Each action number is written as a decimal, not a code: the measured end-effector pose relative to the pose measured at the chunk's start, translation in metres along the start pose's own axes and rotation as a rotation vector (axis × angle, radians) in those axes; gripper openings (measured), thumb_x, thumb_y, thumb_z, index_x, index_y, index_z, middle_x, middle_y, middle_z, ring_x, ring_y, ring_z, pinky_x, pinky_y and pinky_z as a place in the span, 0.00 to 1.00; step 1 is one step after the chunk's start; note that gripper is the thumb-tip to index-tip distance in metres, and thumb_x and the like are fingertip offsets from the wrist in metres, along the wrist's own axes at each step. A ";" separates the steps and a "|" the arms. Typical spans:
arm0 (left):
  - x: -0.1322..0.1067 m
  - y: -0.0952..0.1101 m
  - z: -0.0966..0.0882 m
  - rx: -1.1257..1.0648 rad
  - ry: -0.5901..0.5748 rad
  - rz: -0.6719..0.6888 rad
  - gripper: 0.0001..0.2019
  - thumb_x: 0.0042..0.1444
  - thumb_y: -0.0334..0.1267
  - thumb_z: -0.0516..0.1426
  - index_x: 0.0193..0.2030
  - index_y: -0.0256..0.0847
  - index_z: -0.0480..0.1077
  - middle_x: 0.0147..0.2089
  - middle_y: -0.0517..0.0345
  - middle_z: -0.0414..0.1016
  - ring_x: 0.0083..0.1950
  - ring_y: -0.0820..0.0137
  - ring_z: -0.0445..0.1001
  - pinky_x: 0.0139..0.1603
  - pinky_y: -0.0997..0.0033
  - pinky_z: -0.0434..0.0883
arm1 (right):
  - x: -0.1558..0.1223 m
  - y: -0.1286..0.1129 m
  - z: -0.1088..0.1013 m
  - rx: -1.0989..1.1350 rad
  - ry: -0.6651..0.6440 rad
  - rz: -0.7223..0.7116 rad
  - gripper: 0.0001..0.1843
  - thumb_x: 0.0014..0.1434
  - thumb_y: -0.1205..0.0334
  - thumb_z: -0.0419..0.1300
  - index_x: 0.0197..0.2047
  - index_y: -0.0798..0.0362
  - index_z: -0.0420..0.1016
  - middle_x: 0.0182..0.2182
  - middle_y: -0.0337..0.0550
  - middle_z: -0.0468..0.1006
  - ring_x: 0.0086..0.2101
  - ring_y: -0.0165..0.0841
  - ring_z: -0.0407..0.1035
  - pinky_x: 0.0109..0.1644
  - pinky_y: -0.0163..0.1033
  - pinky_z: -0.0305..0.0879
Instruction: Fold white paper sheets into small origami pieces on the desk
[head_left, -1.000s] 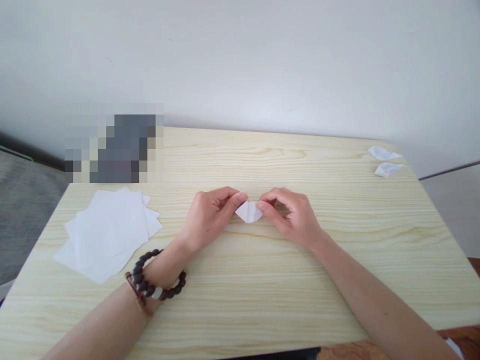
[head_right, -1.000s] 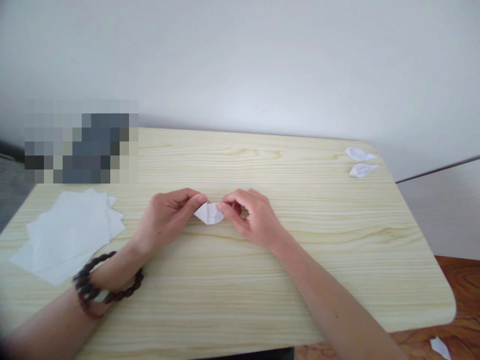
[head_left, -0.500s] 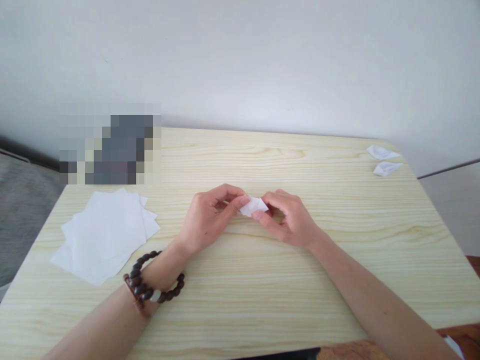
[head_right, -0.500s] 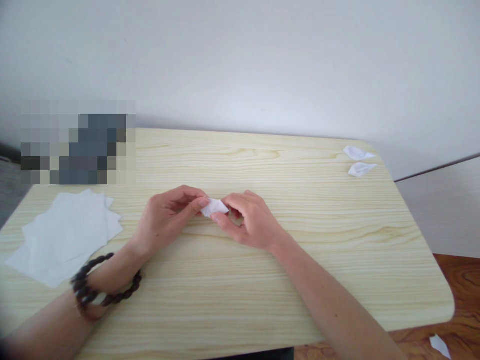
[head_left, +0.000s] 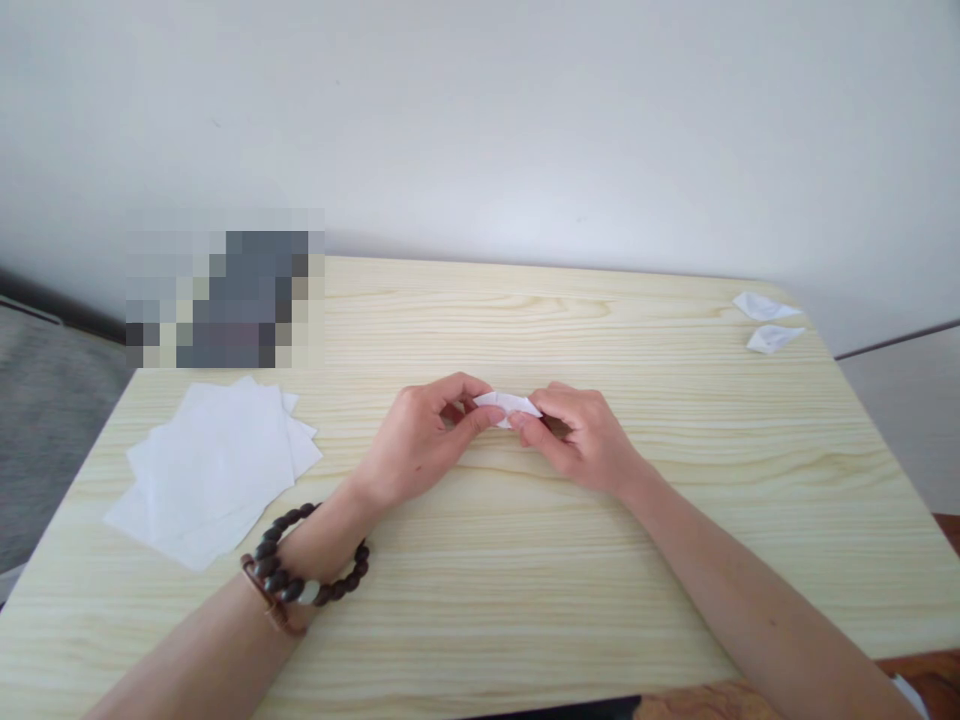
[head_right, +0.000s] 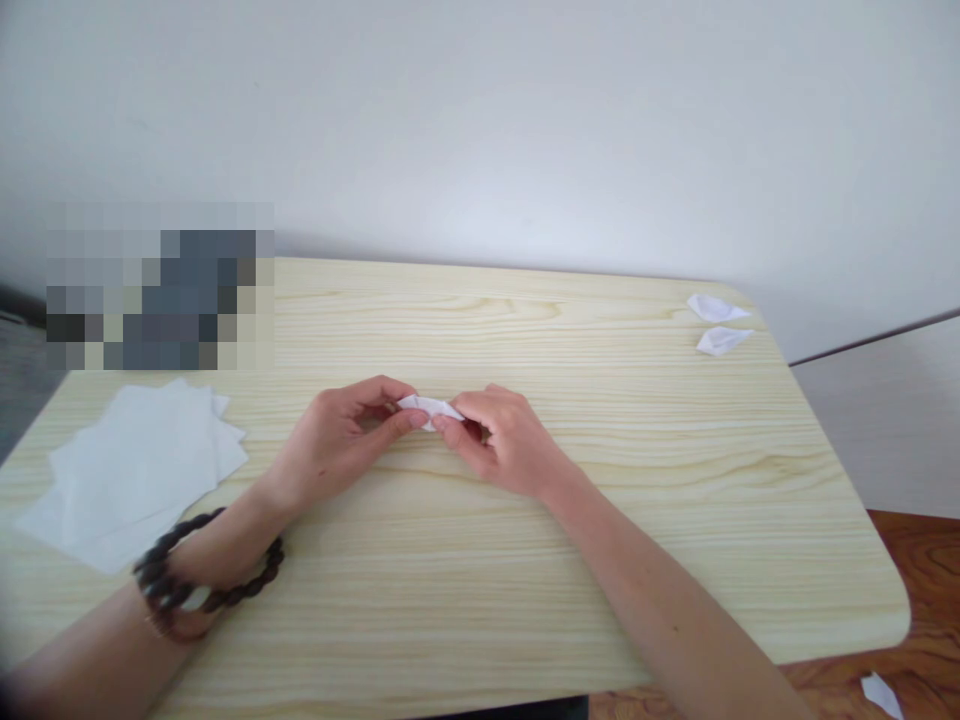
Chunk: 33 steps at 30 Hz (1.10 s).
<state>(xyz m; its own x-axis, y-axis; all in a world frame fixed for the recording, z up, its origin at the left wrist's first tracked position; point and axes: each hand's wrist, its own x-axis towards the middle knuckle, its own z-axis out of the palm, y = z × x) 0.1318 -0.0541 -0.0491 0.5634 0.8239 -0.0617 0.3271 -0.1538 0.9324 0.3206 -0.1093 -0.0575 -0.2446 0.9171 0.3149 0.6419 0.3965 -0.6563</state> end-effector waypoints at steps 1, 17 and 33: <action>0.000 0.000 0.000 -0.005 -0.004 -0.002 0.10 0.57 0.44 0.59 0.37 0.38 0.74 0.32 0.61 0.76 0.31 0.74 0.71 0.33 0.75 0.66 | 0.000 0.000 0.000 0.012 0.000 0.003 0.18 0.62 0.63 0.55 0.21 0.54 0.59 0.17 0.33 0.61 0.19 0.23 0.54 0.27 0.32 0.51; 0.000 -0.003 0.001 -0.030 -0.067 -0.009 0.09 0.55 0.41 0.59 0.37 0.37 0.72 0.31 0.60 0.74 0.32 0.72 0.70 0.33 0.73 0.66 | 0.001 0.002 0.002 0.040 -0.014 -0.066 0.14 0.59 0.68 0.57 0.24 0.53 0.59 0.18 0.31 0.62 0.21 0.23 0.55 0.29 0.33 0.50; 0.000 0.006 -0.005 0.038 -0.137 0.043 0.13 0.60 0.43 0.55 0.35 0.37 0.76 0.30 0.59 0.77 0.31 0.73 0.70 0.31 0.76 0.65 | 0.000 0.004 -0.001 0.058 -0.103 -0.086 0.16 0.63 0.64 0.52 0.23 0.52 0.55 0.19 0.32 0.59 0.23 0.25 0.52 0.32 0.35 0.49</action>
<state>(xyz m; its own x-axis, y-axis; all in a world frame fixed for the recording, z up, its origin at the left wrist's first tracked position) 0.1299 -0.0527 -0.0422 0.6745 0.7347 -0.0726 0.3273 -0.2095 0.9214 0.3240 -0.1080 -0.0597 -0.3724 0.8778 0.3014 0.5731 0.4729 -0.6693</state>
